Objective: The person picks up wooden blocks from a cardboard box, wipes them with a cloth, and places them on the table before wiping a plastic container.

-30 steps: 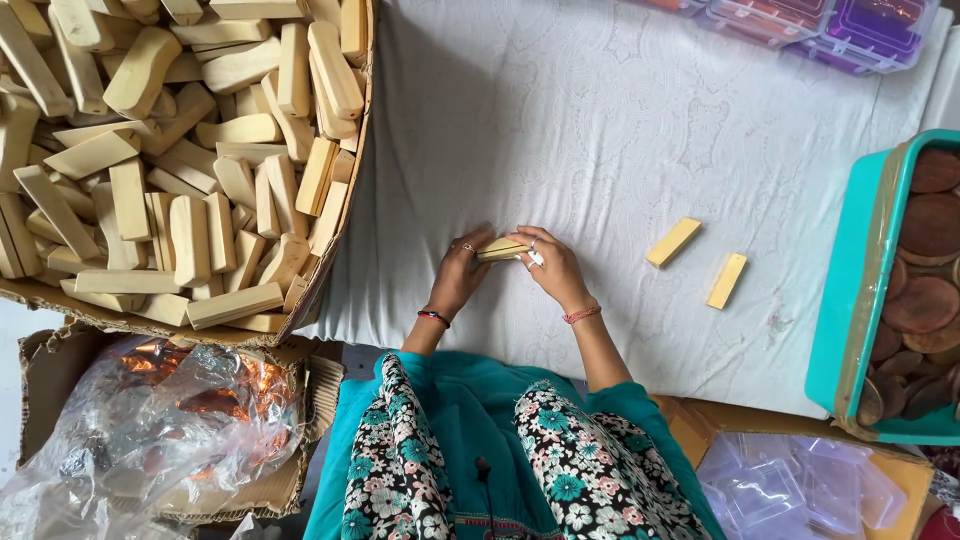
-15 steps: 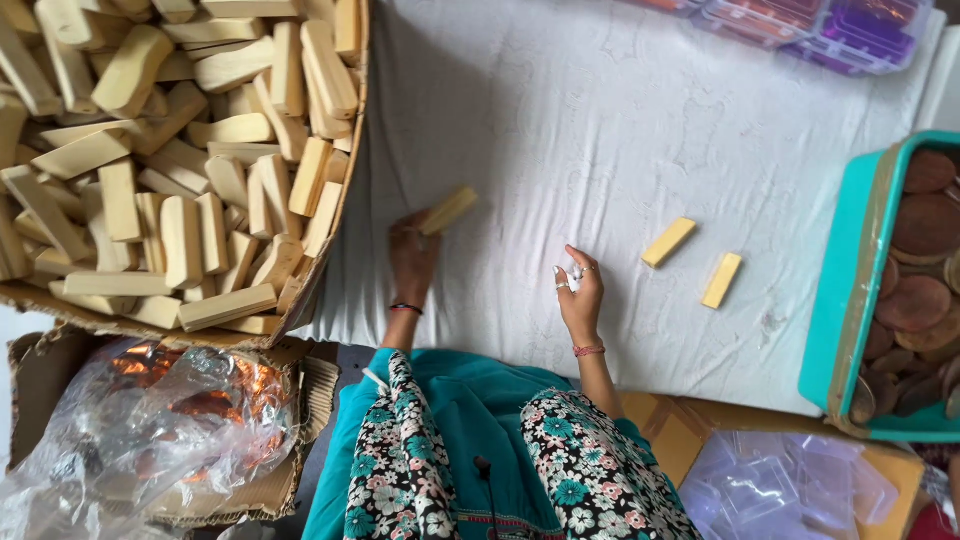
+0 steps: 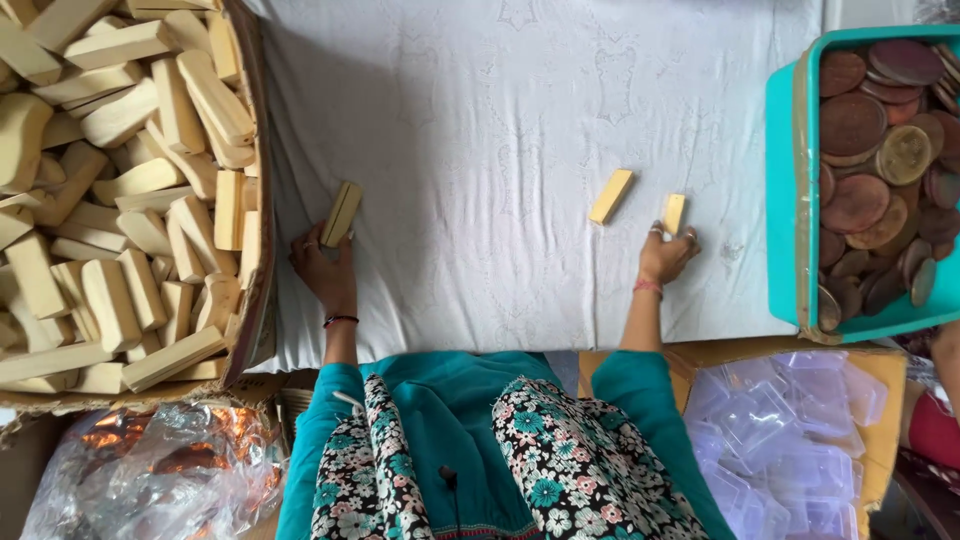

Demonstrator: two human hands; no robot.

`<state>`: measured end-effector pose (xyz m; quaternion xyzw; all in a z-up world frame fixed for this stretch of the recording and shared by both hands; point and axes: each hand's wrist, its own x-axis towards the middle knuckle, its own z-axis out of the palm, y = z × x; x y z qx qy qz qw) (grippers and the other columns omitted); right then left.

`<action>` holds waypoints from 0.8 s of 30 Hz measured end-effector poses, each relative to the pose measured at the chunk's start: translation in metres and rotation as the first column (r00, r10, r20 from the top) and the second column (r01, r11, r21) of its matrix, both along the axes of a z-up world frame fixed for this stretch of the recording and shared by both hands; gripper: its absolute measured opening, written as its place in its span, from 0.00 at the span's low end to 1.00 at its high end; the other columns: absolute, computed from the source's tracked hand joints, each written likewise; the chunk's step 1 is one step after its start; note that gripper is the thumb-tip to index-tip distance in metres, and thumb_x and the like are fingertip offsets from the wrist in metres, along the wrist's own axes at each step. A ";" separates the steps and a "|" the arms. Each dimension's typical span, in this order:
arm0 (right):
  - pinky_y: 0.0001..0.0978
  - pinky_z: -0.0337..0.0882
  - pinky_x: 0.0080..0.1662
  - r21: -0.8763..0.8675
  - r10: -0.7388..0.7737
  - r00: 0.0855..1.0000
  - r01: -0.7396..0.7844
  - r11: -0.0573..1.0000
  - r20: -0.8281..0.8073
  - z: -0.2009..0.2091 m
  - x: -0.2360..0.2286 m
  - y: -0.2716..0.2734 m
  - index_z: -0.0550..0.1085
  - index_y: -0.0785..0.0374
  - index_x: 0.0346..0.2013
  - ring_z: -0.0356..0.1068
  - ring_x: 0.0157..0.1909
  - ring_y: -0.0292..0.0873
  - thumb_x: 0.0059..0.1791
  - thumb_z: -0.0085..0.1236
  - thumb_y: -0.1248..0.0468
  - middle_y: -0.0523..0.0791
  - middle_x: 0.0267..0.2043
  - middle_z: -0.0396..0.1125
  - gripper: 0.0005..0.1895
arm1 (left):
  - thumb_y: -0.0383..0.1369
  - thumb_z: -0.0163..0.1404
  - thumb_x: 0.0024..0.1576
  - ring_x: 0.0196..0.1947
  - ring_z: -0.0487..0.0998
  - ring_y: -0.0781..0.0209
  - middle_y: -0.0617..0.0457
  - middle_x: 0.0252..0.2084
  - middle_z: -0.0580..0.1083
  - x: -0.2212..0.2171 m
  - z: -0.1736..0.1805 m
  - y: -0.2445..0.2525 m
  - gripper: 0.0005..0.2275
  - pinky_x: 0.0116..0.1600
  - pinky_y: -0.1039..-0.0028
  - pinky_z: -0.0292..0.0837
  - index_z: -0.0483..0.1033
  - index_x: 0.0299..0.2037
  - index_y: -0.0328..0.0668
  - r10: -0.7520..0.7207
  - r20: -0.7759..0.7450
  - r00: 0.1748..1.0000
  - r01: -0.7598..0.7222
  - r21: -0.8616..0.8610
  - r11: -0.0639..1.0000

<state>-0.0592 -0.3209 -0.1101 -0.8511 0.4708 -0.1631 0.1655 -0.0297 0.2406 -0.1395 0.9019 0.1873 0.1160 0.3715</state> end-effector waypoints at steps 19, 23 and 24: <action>0.37 0.70 0.45 0.459 0.092 0.964 -0.202 0.865 0.250 0.000 0.043 0.072 0.73 0.75 0.43 0.70 0.41 0.45 0.45 0.73 0.59 0.51 0.40 0.71 0.23 | 0.26 0.56 0.54 0.66 0.63 0.38 0.37 0.67 0.61 -0.031 0.064 -0.159 0.31 0.69 0.54 0.61 0.59 0.69 0.37 -0.618 0.135 0.775 0.632 -0.214 0.745; 0.34 0.69 0.35 0.756 0.237 0.929 -0.370 0.540 0.285 0.004 0.030 0.137 0.76 0.69 0.42 0.70 0.32 0.38 0.44 0.68 0.61 0.47 0.36 0.73 0.18 | 0.41 0.44 0.63 0.61 0.74 0.53 0.48 0.66 0.70 -0.032 0.042 -0.172 0.24 0.64 0.60 0.70 0.63 0.68 0.42 -0.653 -0.117 0.748 0.213 -0.889 0.404; 0.36 0.63 0.30 0.895 0.273 0.934 -0.315 0.317 0.233 0.016 0.023 0.162 0.77 0.69 0.44 0.66 0.28 0.38 0.45 0.67 0.61 0.46 0.34 0.72 0.18 | 0.47 0.40 0.65 0.64 0.70 0.55 0.49 0.68 0.68 -0.030 0.038 -0.171 0.26 0.67 0.60 0.64 0.60 0.70 0.43 -0.623 -0.101 0.775 0.070 -0.968 0.243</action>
